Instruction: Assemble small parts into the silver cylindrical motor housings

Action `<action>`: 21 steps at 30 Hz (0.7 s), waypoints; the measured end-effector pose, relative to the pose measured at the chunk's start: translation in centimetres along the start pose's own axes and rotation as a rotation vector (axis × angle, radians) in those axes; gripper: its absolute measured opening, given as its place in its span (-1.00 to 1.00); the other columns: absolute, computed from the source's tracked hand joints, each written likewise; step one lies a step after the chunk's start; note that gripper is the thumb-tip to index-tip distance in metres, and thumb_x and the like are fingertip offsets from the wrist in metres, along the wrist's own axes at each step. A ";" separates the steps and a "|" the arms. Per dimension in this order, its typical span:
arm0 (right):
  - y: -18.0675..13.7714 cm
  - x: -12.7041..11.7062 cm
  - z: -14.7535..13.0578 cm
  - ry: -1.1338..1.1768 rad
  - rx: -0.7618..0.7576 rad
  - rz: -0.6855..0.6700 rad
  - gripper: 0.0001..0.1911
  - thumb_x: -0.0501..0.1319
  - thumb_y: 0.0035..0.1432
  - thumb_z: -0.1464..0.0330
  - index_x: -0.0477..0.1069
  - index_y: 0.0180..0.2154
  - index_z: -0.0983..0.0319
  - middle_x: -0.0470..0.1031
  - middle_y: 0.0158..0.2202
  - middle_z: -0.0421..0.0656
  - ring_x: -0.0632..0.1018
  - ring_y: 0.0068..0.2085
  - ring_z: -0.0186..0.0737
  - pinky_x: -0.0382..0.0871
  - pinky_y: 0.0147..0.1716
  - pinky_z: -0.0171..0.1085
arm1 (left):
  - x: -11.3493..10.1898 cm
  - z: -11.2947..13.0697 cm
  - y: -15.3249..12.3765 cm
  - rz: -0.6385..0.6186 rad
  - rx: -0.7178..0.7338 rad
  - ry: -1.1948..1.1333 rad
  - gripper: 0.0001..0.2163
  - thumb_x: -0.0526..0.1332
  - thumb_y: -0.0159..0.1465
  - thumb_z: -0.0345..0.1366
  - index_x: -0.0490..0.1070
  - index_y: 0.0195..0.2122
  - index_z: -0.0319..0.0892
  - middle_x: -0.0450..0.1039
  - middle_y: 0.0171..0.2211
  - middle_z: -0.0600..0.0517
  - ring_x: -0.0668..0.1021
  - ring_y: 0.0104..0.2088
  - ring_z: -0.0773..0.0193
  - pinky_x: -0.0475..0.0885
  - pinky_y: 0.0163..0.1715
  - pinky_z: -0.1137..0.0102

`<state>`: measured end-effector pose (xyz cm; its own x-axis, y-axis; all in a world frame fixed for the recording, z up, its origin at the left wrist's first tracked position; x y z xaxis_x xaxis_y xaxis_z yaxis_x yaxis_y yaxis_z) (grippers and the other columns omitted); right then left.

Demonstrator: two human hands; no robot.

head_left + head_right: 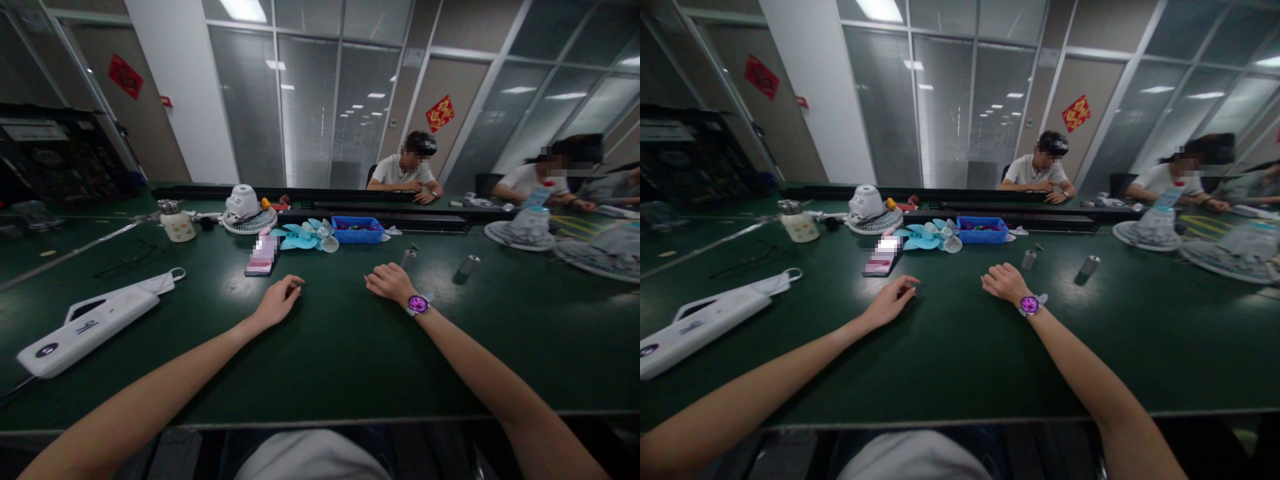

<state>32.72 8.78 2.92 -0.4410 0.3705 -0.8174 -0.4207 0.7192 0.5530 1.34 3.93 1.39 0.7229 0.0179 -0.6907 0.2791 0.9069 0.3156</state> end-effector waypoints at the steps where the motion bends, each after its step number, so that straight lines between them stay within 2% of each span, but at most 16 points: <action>1: -0.1 -0.5 0.5 -0.020 0.050 0.074 -0.73 0.15 0.18 0.12 0.47 -0.29 0.15 0.45 -0.16 0.00 0.42 -0.08 -0.02 0.20 0.00 -0.01 | 0.0 0.0 0.0 -0.002 -0.001 0.002 -0.78 0.07 0.33 -0.26 0.36 -0.04 -0.14 0.51 -0.33 0.01 0.56 -0.30 0.16 0.42 -0.30 0.31; 3: -0.4 -1.8 2.0 -0.087 0.201 0.300 -0.57 0.12 0.20 0.11 0.37 0.00 0.22 0.26 0.13 0.11 0.26 0.16 0.13 0.05 0.12 0.13 | -0.1 0.1 0.0 -0.001 -0.004 0.004 -0.78 0.07 0.33 -0.26 0.36 -0.04 -0.14 0.51 -0.34 0.01 0.56 -0.30 0.17 0.42 -0.30 0.32; 5: -1.0 -2.8 3.9 -0.138 0.384 0.509 -0.29 0.17 0.14 0.05 0.13 0.21 0.29 0.02 0.28 0.17 0.09 0.27 0.19 -0.01 0.17 0.18 | -0.1 0.1 0.0 0.000 -0.006 0.005 -0.78 0.07 0.33 -0.27 0.37 -0.04 -0.15 0.51 -0.34 0.01 0.55 -0.31 0.17 0.42 -0.30 0.32; 6: -1.3 -2.9 4.9 -0.134 0.464 0.558 -0.15 0.21 0.09 0.02 0.03 0.26 0.31 -0.02 0.30 0.19 0.08 0.29 0.18 0.02 0.17 0.16 | -0.1 0.1 0.0 0.000 -0.008 0.004 -0.78 0.08 0.32 -0.27 0.37 -0.04 -0.15 0.51 -0.34 0.01 0.55 -0.31 0.17 0.42 -0.30 0.32; 8: -1.4 -2.3 6.8 -0.074 0.554 0.529 -0.02 0.26 0.01 -0.02 -0.04 0.28 0.36 0.06 0.27 0.23 0.15 0.26 0.17 0.11 0.15 0.13 | 0.0 0.0 0.0 0.000 -0.010 0.001 -0.77 0.08 0.32 -0.28 0.36 -0.04 -0.16 0.51 -0.33 0.01 0.55 -0.31 0.17 0.41 -0.29 0.32; 10: -1.4 -1.5 8.1 -0.010 0.588 0.476 -0.04 0.27 -0.01 0.00 0.02 0.26 0.39 0.19 0.22 0.23 0.23 0.22 0.15 0.16 0.14 0.08 | 0.1 -0.1 0.0 0.000 -0.012 -0.004 -0.77 0.08 0.33 -0.27 0.36 -0.03 -0.17 0.51 -0.32 0.01 0.55 -0.31 0.17 0.41 -0.28 0.31; 14: -1.8 -0.9 9.6 0.045 0.678 0.503 -0.08 0.29 -0.03 0.10 0.06 0.24 0.43 0.19 0.23 0.25 0.22 0.25 0.13 0.13 0.19 0.02 | 0.1 -0.2 0.0 -0.004 -0.007 -0.011 -0.77 0.08 0.33 -0.27 0.35 -0.03 -0.16 0.51 -0.33 0.01 0.55 -0.30 0.18 0.41 -0.25 0.31; 16: -1.9 -0.8 10.2 0.097 0.746 0.496 -0.11 0.31 -0.06 0.12 0.12 0.21 0.42 0.27 0.18 0.25 0.31 0.20 0.16 0.19 0.15 0.04 | 0.1 -0.2 0.0 -0.003 -0.006 -0.011 -0.77 0.08 0.33 -0.26 0.35 -0.03 -0.16 0.51 -0.33 0.01 0.55 -0.31 0.18 0.41 -0.26 0.31; 19: -1.8 -1.0 10.6 0.204 0.805 0.449 -0.31 0.29 -0.02 0.12 0.30 0.09 0.35 0.48 -0.01 0.18 0.49 0.03 0.14 0.31 0.04 0.08 | 0.0 -0.2 0.0 0.002 -0.001 -0.010 -0.78 0.08 0.33 -0.26 0.35 -0.04 -0.16 0.51 -0.33 0.01 0.55 -0.32 0.18 0.41 -0.28 0.31; 21: -1.5 -1.2 9.8 0.286 0.786 0.408 -0.42 0.26 0.03 0.12 0.37 0.02 0.33 0.54 -0.09 0.14 0.54 -0.04 0.09 0.37 -0.01 0.07 | 0.0 -0.1 0.0 0.007 0.004 -0.011 -0.78 0.09 0.33 -0.25 0.36 -0.04 -0.16 0.51 -0.33 0.02 0.54 -0.32 0.18 0.41 -0.29 0.32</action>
<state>41.64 13.07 1.49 -0.6592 0.5986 -0.4552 0.4215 0.7954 0.4355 1.27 3.94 1.35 0.7317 0.0199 -0.6814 0.2761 0.9053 0.3229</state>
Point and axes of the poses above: each hand's wrist, its own y-axis towards the middle knuckle, its own x-axis out of the palm, z = x × y, the point moved 5 cm from there along y, towards the middle knuckle
